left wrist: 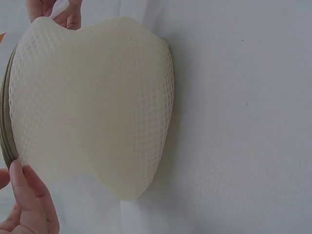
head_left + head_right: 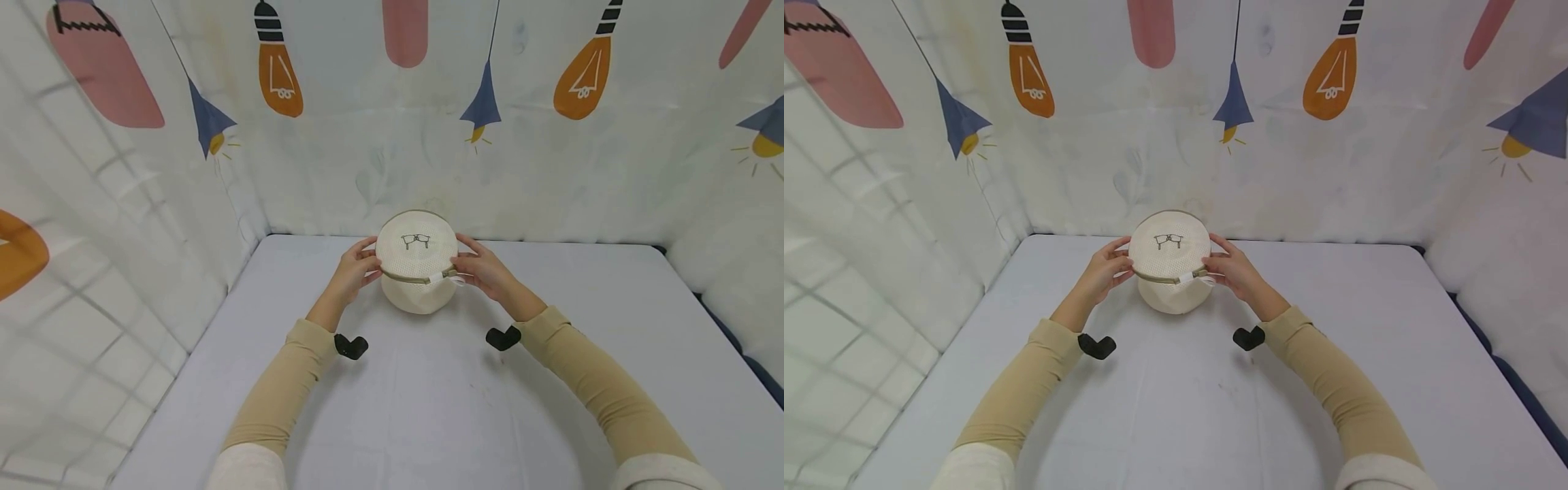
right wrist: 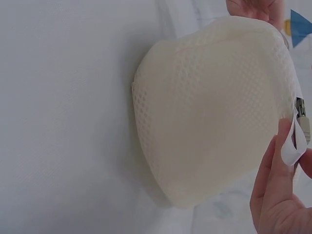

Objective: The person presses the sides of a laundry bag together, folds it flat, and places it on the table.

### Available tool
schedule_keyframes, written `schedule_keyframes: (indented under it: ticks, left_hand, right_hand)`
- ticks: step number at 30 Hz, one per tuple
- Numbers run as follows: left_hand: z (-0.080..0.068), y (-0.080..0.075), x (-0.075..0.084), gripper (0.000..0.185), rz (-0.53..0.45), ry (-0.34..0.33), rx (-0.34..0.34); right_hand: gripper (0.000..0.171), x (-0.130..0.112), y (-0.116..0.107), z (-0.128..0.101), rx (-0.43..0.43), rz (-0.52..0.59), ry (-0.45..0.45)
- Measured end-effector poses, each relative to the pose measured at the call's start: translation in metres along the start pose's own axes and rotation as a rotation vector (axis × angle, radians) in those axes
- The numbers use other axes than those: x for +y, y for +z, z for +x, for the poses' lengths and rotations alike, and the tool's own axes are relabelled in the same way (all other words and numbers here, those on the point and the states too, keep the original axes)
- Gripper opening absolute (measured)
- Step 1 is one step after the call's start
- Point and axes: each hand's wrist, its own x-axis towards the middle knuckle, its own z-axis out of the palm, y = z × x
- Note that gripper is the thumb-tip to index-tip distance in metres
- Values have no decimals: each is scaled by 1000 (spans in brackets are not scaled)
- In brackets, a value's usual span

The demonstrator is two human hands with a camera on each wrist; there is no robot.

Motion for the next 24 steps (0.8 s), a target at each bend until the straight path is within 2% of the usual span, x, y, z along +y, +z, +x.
schedule_keyframes:
  ticks: [9, 24]
  left_hand:
    - [3, 3, -3, 63, -10, -22, 13]
    - [4, 5, -9, 62, 2, -35, 23]
  right_hand:
    - [70, 2, -1, 1, 19, -11, 31]
    - [72, 13, -5, 5, 17, 5, 31]
